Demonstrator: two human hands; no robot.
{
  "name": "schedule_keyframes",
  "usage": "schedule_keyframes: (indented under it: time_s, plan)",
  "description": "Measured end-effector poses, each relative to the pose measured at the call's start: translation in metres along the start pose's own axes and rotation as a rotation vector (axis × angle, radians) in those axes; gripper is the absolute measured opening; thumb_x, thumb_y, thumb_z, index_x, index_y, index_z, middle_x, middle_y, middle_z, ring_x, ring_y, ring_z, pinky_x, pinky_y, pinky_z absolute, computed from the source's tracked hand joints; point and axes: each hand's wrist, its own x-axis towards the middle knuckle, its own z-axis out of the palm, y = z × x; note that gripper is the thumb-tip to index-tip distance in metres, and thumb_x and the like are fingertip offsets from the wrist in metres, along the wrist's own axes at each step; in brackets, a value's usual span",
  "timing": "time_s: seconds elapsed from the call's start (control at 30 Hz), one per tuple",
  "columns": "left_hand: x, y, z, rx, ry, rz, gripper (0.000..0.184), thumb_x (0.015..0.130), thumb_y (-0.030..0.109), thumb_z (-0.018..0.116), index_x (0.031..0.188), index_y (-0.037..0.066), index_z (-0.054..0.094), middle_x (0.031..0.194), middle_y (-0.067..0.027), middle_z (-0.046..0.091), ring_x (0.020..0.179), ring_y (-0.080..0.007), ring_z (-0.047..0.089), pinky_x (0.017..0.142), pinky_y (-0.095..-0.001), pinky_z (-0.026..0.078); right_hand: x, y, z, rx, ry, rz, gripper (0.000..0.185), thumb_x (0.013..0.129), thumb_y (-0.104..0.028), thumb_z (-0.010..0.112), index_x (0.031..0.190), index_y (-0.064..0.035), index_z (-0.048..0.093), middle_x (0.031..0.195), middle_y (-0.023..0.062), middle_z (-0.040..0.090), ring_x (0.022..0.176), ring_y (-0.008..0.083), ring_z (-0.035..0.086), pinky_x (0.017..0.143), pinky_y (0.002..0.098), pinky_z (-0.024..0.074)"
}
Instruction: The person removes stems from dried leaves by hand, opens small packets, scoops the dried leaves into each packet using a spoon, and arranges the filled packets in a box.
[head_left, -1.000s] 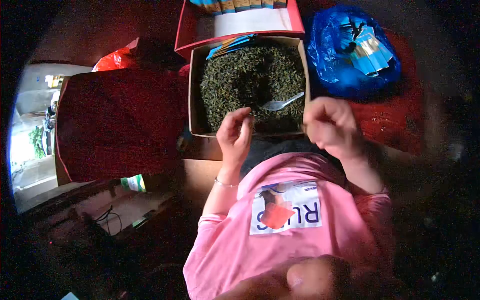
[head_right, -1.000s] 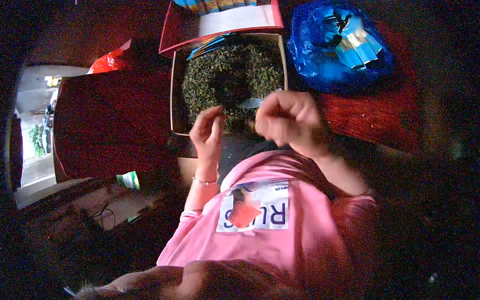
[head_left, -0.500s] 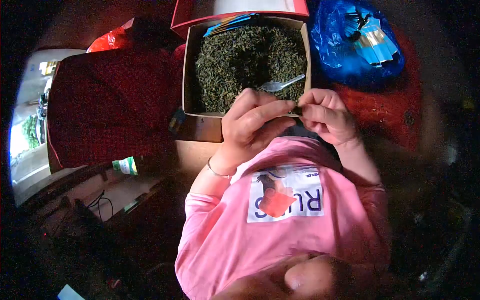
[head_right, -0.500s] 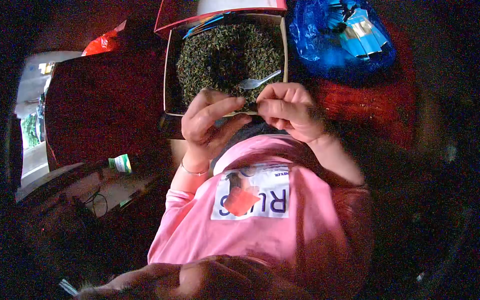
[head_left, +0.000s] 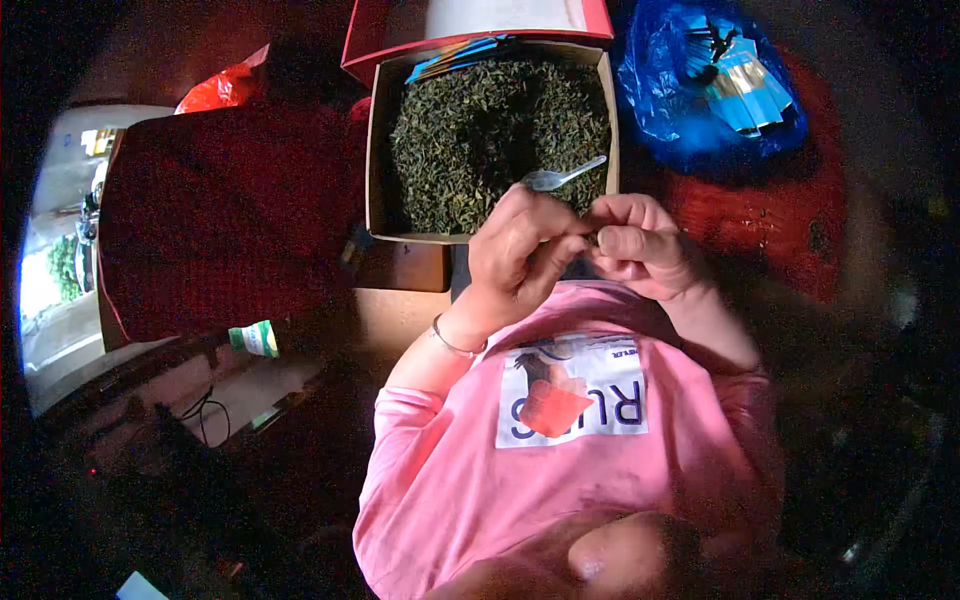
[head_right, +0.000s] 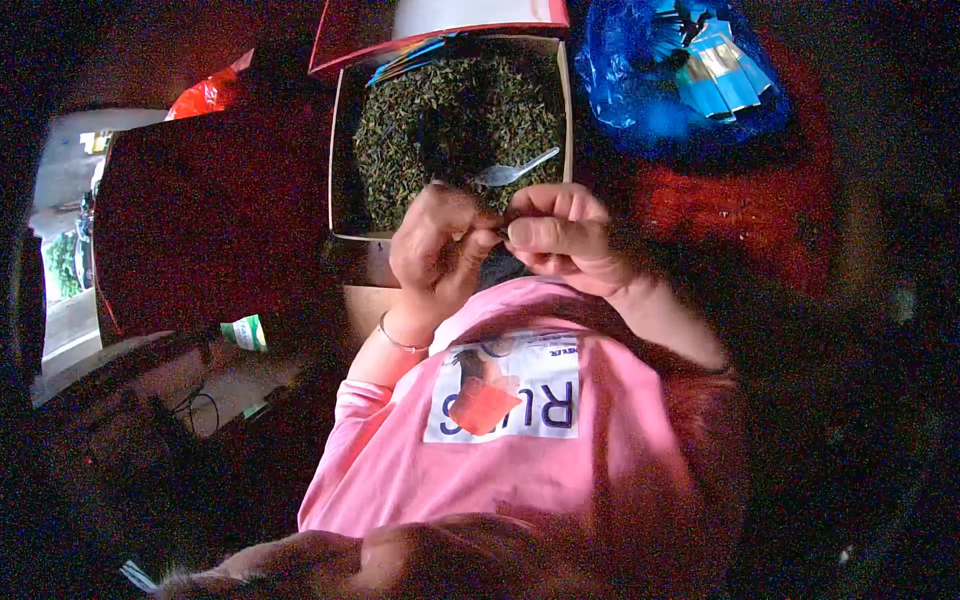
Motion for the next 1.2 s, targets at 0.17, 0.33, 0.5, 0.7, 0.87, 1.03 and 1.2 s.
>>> schedule_keyframes:
  time_s: [0.17,0.33,0.5,0.7,0.87,1.03,1.2]
  plan:
    - [-0.008,-0.002,0.011,-0.034,0.048,-0.118,0.011,0.085,-0.004,0.067,0.091,0.001,0.059,0.084,-0.0094,0.063,0.071,-0.0236,0.059,0.064,-0.0319,0.047,0.000,-0.001,0.003,-0.003,0.055,-0.037,0.020,0.087,-0.018,0.072,0.095,-0.0009,0.063,0.076,0.0023,0.060,0.057,0.0041,0.047,0.047,0.0164,0.0333]
    - [-0.011,0.001,0.014,-0.130,0.029,-0.279,0.009,0.086,-0.003,0.066,0.090,0.000,0.059,0.085,-0.0098,0.061,0.072,-0.0216,0.058,0.063,-0.0287,0.047,-0.003,-0.008,0.012,-0.279,0.180,-0.104,0.014,0.087,-0.015,0.070,0.087,-0.0039,0.062,0.070,-0.0007,0.059,0.058,0.0035,0.049,0.050,0.0173,0.0347]
    - [-0.018,0.001,0.017,-0.248,0.027,-0.370,0.006,0.089,-0.001,0.064,0.092,0.000,0.059,0.086,-0.0064,0.060,0.075,-0.0140,0.057,0.064,-0.0250,0.046,-0.004,-0.007,0.009,-0.419,0.170,-0.177,0.011,0.086,-0.013,0.070,0.088,-0.0050,0.063,0.075,-0.0036,0.059,0.063,0.0023,0.050,0.055,0.0181,0.0383]
    - [-0.023,0.006,0.020,-0.801,0.141,-0.734,0.003,0.096,0.003,0.060,0.096,0.000,0.059,0.089,0.0013,0.059,0.082,-0.0048,0.053,0.071,-0.0206,0.044,-0.001,-0.003,0.010,-0.594,0.190,-0.289,0.008,0.084,-0.005,0.067,0.085,-0.0047,0.059,0.083,-0.0026,0.056,0.068,0.0034,0.048,0.060,0.0184,0.0367]
    - [-0.026,0.003,0.018,-0.862,0.146,-0.764,0.005,0.096,0.005,0.060,0.098,0.000,0.060,0.092,0.0001,0.061,0.083,-0.0055,0.054,0.075,-0.0199,0.044,0.002,0.004,0.000,-0.687,0.173,-0.387,0.009,0.085,-0.006,0.068,0.087,-0.0031,0.060,0.088,0.0001,0.057,0.077,0.0065,0.051,0.068,0.0211,0.0393]
    - [-0.027,0.002,0.019,-0.876,0.165,-0.752,0.006,0.096,0.005,0.061,0.098,0.000,0.060,0.092,0.0001,0.061,0.083,-0.0054,0.054,0.074,-0.0201,0.044,0.003,0.008,0.002,-0.772,0.190,-0.528,0.010,0.086,-0.003,0.070,0.091,-0.0015,0.061,0.090,0.0023,0.058,0.080,0.0085,0.054,0.071,0.0221,0.0425]
    - [-0.028,0.005,0.021,-0.879,0.172,-0.801,0.006,0.096,0.005,0.062,0.099,0.000,0.060,0.092,0.0000,0.061,0.082,-0.0051,0.054,0.072,-0.0194,0.044,-0.001,0.014,0.005,-0.647,0.268,-0.474,0.012,0.086,0.000,0.069,0.095,-0.0003,0.061,0.092,0.0031,0.059,0.078,0.0089,0.058,0.071,0.0216,0.0468]
